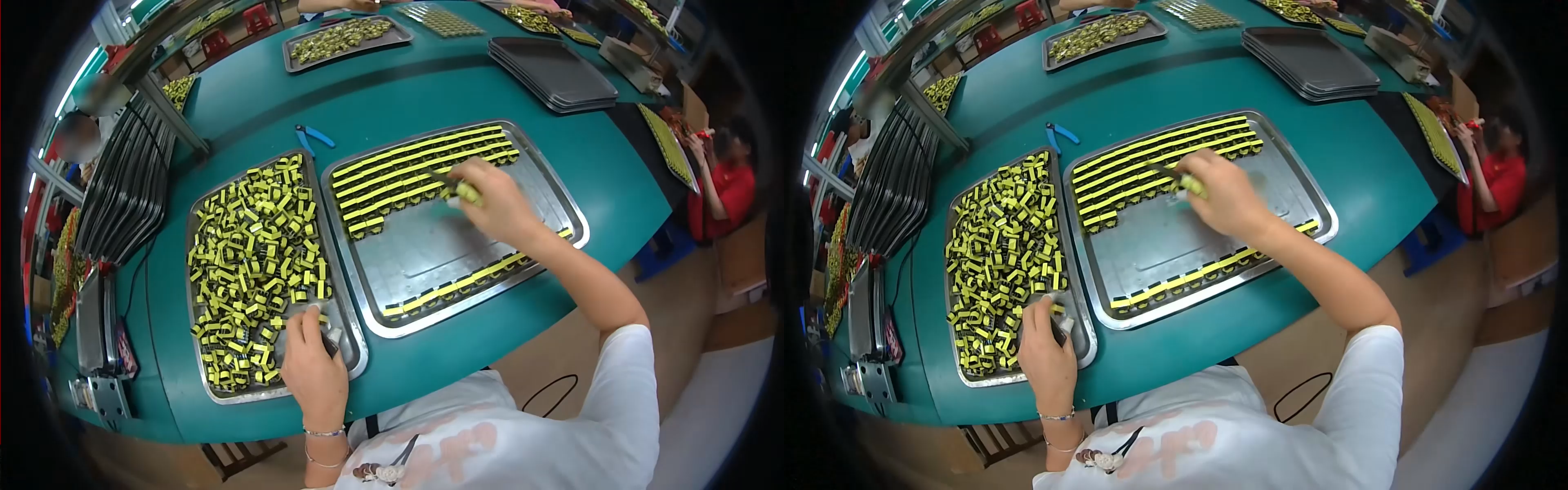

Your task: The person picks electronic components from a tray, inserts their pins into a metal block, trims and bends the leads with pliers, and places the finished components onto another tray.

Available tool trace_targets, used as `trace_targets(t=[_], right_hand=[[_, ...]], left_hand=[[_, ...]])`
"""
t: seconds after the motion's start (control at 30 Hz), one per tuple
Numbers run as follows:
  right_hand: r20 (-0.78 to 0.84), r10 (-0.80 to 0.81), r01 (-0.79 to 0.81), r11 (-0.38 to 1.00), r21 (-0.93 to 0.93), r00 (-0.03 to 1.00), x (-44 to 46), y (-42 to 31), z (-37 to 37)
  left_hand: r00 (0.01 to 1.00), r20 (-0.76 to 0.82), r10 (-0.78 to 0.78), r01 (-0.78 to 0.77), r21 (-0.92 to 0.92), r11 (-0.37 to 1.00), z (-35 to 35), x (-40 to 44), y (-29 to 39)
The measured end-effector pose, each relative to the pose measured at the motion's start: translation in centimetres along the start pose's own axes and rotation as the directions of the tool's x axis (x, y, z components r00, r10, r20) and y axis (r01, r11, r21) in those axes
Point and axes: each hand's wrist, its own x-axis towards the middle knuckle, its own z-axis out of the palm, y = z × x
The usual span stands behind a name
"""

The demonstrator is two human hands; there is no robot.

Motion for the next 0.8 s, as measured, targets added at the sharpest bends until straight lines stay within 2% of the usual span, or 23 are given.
trace_targets(t=[0.13,0.3,0.4,0.43,0.5,0.57,0.63,0.67,0.73,0.8], right_hand=[[0.109,-0.147,0.141,0.988,0.059,0.983,0.7,-2.4,3.1],[0.140,-0.190,0.183,0.981,0.062,0.972,1.6,-2.6,6.3],[0.135,-0.180,0.173,0.983,0.061,0.974,1.8,-2.6,7.1],[0.129,-0.173,0.167,0.984,0.056,0.977,1.8,-2.6,6.9],[0.107,-0.172,0.166,0.984,0.058,0.979,1.8,-3.0,6.1],[0.081,-0.183,0.177,0.982,0.071,0.980,1.7,-3.5,4.6],[0.127,-0.124,0.114,0.990,0.088,0.984,1.1,-4.3,3.1],[0.172,-0.076,0.057,0.992,0.111,0.982,0.8,-4.9,2.2],[0.283,-0.024,-0.034,0.979,0.200,0.959,0.0,-5.7,0.9],[0.312,-0.107,0.020,0.963,0.269,0.944,-1.2,-6.6,0.2]], left_hand=[[0.998,0.046,0.049,-0.047,-0.045,0.998,0.0,0.0,-0.2],[1.000,0.010,0.030,-0.028,-0.122,0.992,0.4,-0.3,-0.4],[1.000,-0.006,0.008,-0.010,-0.239,0.971,0.1,-0.3,-0.4],[0.997,0.025,-0.066,0.071,-0.407,0.911,-0.1,-0.4,-0.3],[0.974,0.121,-0.192,0.222,-0.687,0.692,-0.4,-0.5,-0.3],[0.972,0.177,-0.156,0.230,-0.859,0.457,-0.4,-0.7,-1.0],[0.968,0.214,-0.133,0.238,-0.949,0.206,-0.8,-0.4,-0.6],[0.957,0.235,-0.169,0.253,-0.963,0.095,-0.5,-0.4,-0.2],[0.940,0.316,-0.127,0.316,-0.949,-0.016,-0.4,-0.5,0.3],[0.915,0.394,-0.085,0.377,-0.911,-0.165,-0.4,-0.4,1.0]])
